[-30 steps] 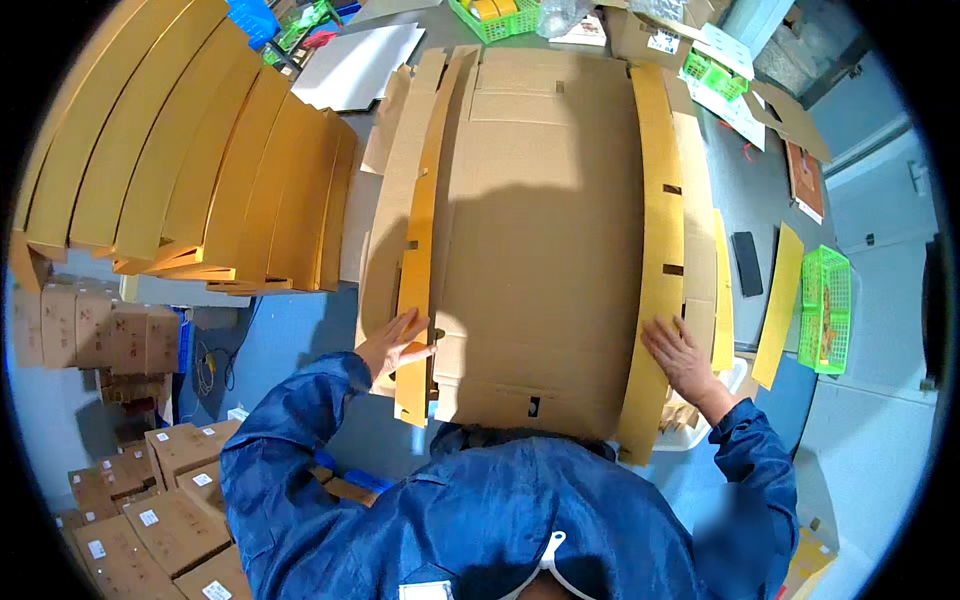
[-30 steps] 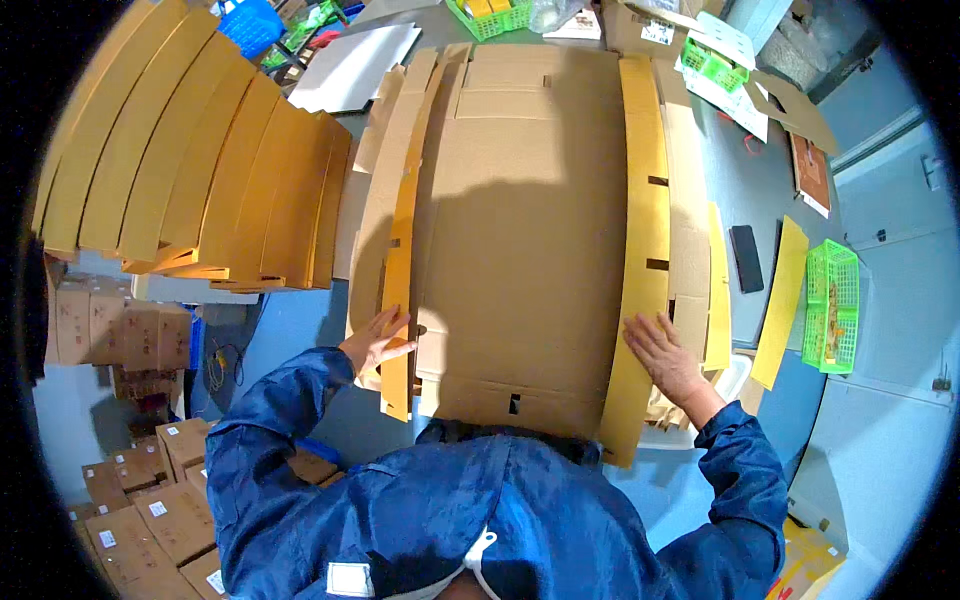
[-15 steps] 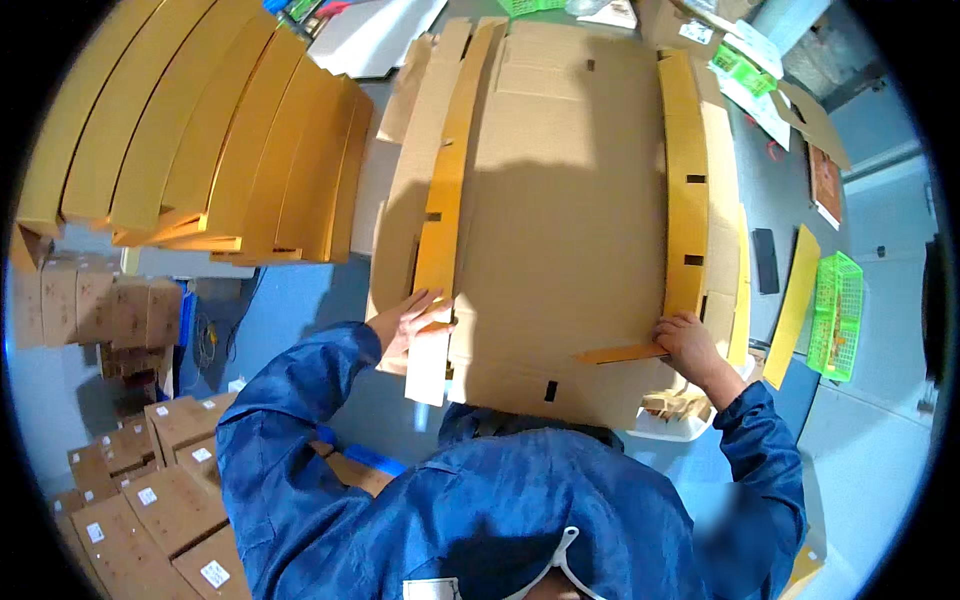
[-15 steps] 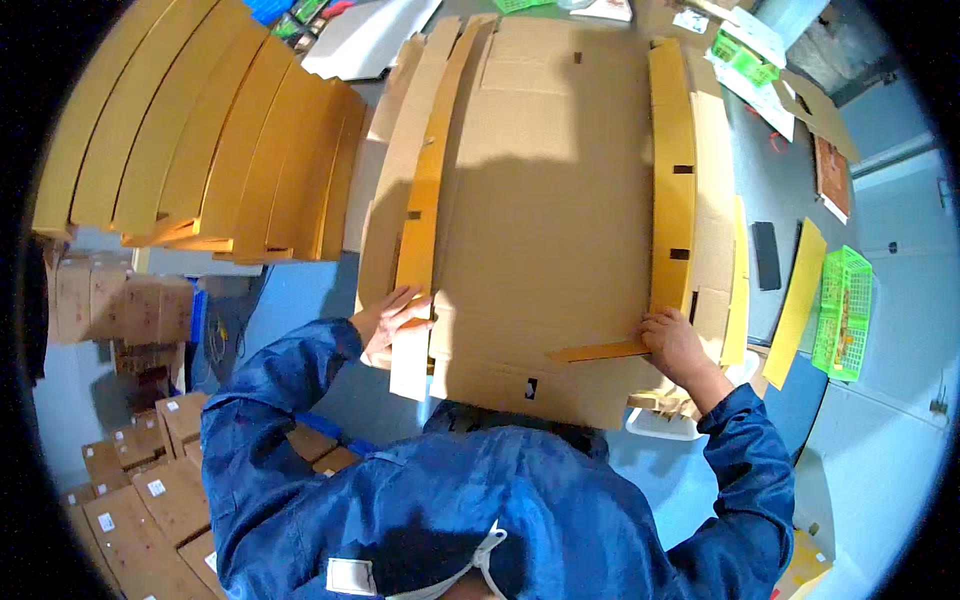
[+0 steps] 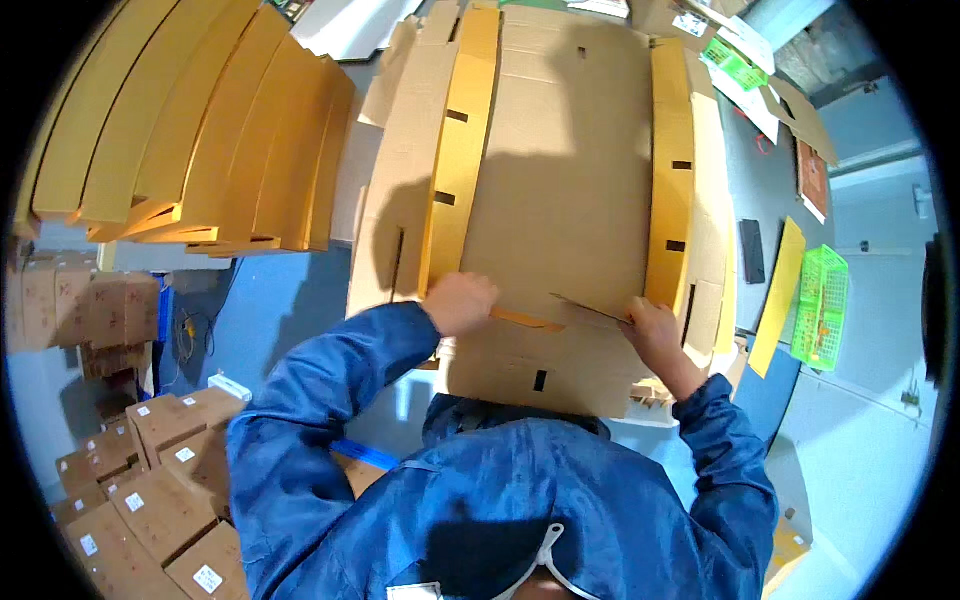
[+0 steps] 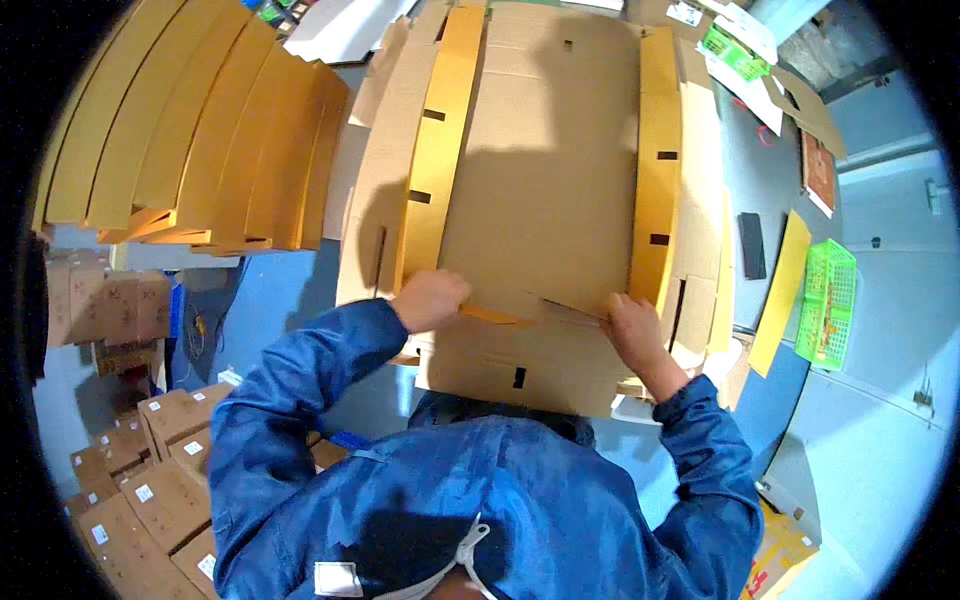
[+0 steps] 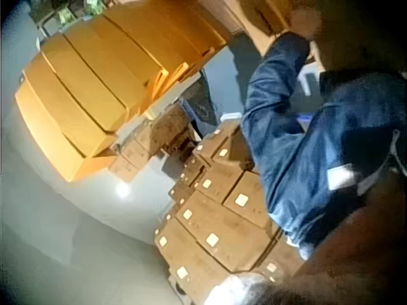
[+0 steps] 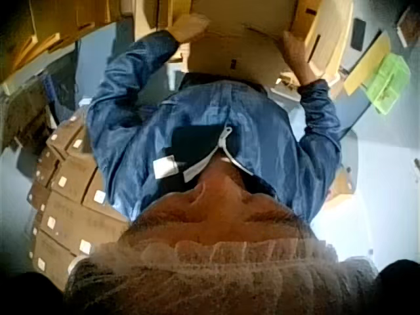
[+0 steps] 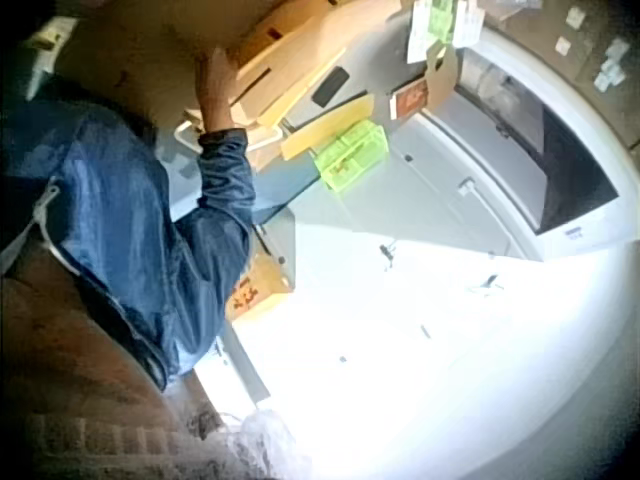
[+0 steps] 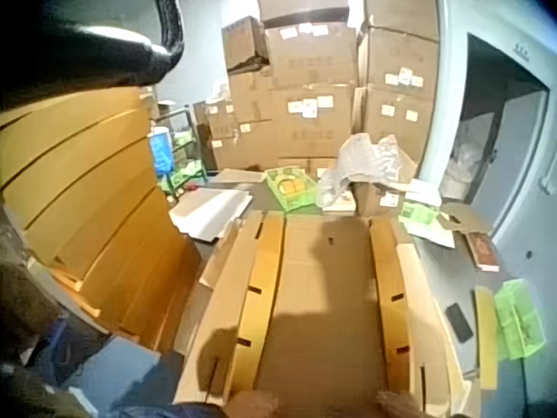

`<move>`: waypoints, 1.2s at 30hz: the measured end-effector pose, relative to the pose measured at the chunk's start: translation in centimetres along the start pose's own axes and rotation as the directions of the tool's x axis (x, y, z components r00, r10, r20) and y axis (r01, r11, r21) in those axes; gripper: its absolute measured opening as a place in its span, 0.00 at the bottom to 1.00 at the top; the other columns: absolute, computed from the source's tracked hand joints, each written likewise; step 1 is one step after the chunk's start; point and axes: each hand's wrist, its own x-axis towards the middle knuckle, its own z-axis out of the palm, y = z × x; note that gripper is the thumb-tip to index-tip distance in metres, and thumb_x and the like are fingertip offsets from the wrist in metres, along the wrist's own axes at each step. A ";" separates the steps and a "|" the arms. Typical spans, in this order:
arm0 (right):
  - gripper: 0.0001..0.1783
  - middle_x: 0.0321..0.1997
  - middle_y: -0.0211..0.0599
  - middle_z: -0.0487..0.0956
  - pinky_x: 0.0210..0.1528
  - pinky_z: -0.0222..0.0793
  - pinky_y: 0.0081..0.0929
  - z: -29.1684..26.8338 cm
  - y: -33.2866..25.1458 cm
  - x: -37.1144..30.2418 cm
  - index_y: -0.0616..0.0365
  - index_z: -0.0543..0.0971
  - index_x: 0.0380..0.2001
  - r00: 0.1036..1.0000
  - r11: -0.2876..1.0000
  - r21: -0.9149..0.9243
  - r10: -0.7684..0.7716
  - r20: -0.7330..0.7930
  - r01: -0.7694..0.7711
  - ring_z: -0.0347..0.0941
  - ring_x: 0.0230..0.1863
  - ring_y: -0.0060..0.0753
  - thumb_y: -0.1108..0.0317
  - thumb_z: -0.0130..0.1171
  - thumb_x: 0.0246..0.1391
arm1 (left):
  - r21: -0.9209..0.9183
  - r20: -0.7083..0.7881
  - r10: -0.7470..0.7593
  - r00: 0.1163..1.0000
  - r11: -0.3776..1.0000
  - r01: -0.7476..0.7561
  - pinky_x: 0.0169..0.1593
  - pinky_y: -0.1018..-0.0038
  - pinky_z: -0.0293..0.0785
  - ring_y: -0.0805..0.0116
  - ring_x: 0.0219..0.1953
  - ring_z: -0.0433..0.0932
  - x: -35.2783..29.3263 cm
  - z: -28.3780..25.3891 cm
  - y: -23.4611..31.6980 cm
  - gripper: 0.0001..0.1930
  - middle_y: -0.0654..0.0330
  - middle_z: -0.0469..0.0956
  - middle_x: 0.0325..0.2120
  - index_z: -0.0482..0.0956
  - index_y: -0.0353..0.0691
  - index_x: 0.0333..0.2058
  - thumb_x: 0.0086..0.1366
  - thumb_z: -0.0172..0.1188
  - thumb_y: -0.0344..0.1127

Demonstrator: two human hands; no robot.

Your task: The person assembles a cardboard box by inserting a white foam sheet into a yellow frame and adding yellow dividers. They then stack the completed unit and begin assembling a second box using similar materials.

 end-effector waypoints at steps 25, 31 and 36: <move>0.11 0.31 0.39 0.75 0.29 0.72 0.37 -1.5 -4.4 1.8 0.57 0.71 0.40 0.883 0.870 0.184 -0.469 0.021 0.458 0.75 0.30 0.44 0.69 0.51 0.52 | -0.079 -0.035 -0.045 0.998 0.996 0.042 0.34 0.59 0.76 0.53 0.30 0.80 3.6 2.3 1.9 0.07 0.51 0.79 0.26 0.78 0.37 0.25 0.53 0.56 0.35; 0.14 0.33 0.41 0.75 0.30 0.72 0.37 1.2 -4.7 3.8 0.59 0.70 0.42 0.903 0.899 0.142 -0.425 0.061 0.414 0.75 0.30 0.45 0.68 0.50 0.52 | -0.075 -0.004 -0.077 0.997 0.994 0.076 0.34 0.60 0.76 0.54 0.31 0.80 3.7 1.8 2.3 0.07 0.52 0.79 0.27 0.77 0.37 0.26 0.54 0.54 0.34; 0.16 0.37 0.45 0.74 0.34 0.73 0.37 -0.1 -7.3 4.1 0.60 0.70 0.44 0.965 0.991 0.029 -0.135 0.224 0.131 0.74 0.35 0.47 0.68 0.51 0.51 | -0.070 -0.164 -0.078 0.983 0.995 0.068 0.36 0.61 0.76 0.54 0.32 0.79 3.4 2.5 2.2 0.06 0.53 0.77 0.27 0.75 0.38 0.28 0.55 0.55 0.35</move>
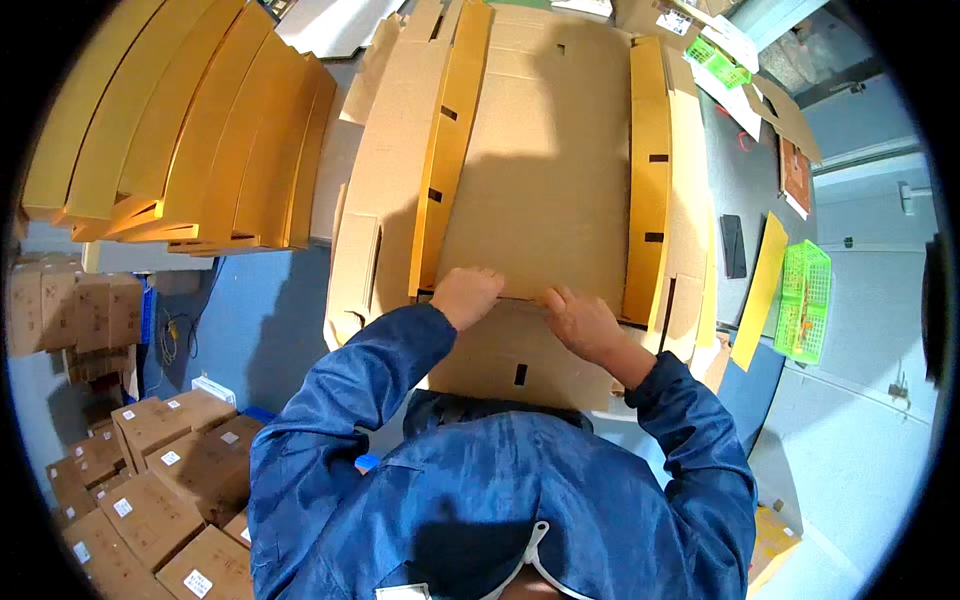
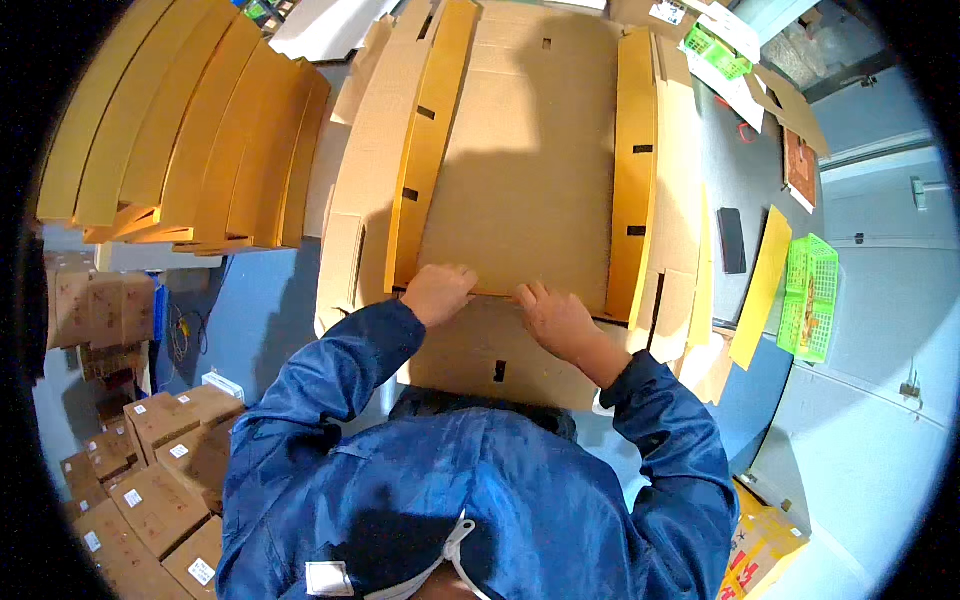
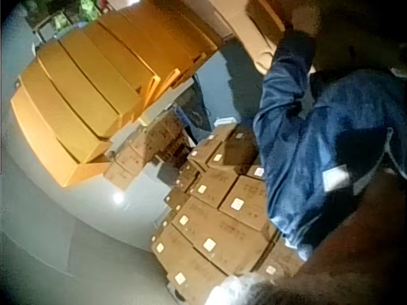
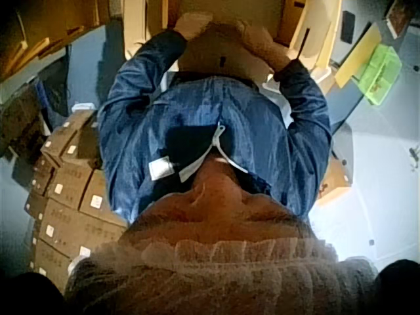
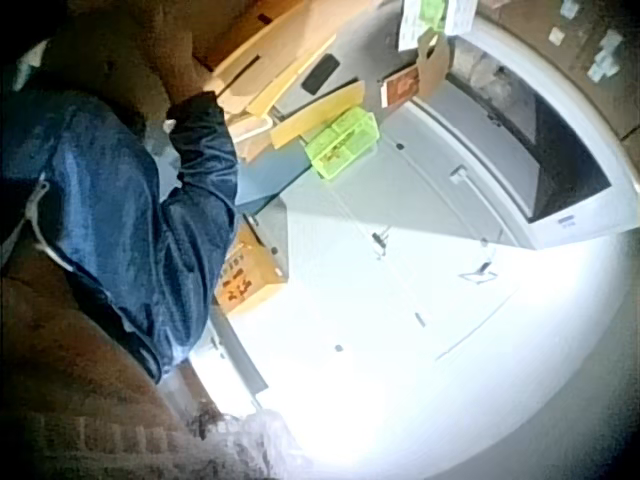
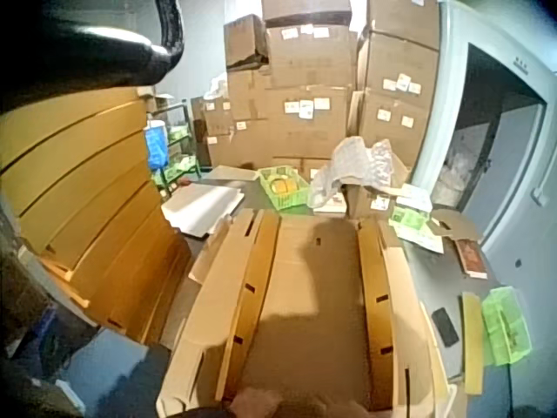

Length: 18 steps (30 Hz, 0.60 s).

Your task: The person assembles a cardboard box by inserting a white foam sheet into a yellow frame and adding yellow dividers. They then stack the completed unit and begin assembling a second box using similar materials.

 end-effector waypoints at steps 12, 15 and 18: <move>0.38 0.68 0.52 0.55 0.70 0.44 0.46 3.4 -3.0 -10.3 0.66 0.60 0.61 0.995 0.993 0.053 -0.104 -0.009 0.105 0.48 0.70 0.51 0.67 0.57 0.45 | -0.464 0.216 0.206 0.954 0.882 -0.085 0.54 0.58 0.65 0.45 0.49 0.70 5.3 0.4 2.2 0.21 0.45 0.72 0.45 0.67 0.44 0.56 0.70 0.42 0.45; 0.33 0.67 0.50 0.57 0.70 0.43 0.45 6.2 -2.9 -11.4 0.63 0.62 0.60 0.993 0.986 -0.126 -0.105 0.059 0.112 0.50 0.69 0.50 0.68 0.53 0.49 | -0.517 0.244 0.252 0.936 0.851 -0.095 0.55 0.58 0.65 0.45 0.49 0.70 5.9 0.2 2.0 0.21 0.46 0.72 0.45 0.67 0.45 0.57 0.70 0.41 0.45; 0.30 0.66 0.48 0.60 0.70 0.45 0.42 7.3 -3.8 -11.8 0.60 0.66 0.59 0.999 0.984 -0.167 -0.054 0.000 0.053 0.51 0.69 0.49 0.69 0.52 0.50 | -0.521 0.299 0.298 0.907 0.847 -0.106 0.55 0.60 0.64 0.47 0.51 0.69 6.2 0.8 1.7 0.20 0.46 0.72 0.46 0.69 0.44 0.56 0.71 0.41 0.44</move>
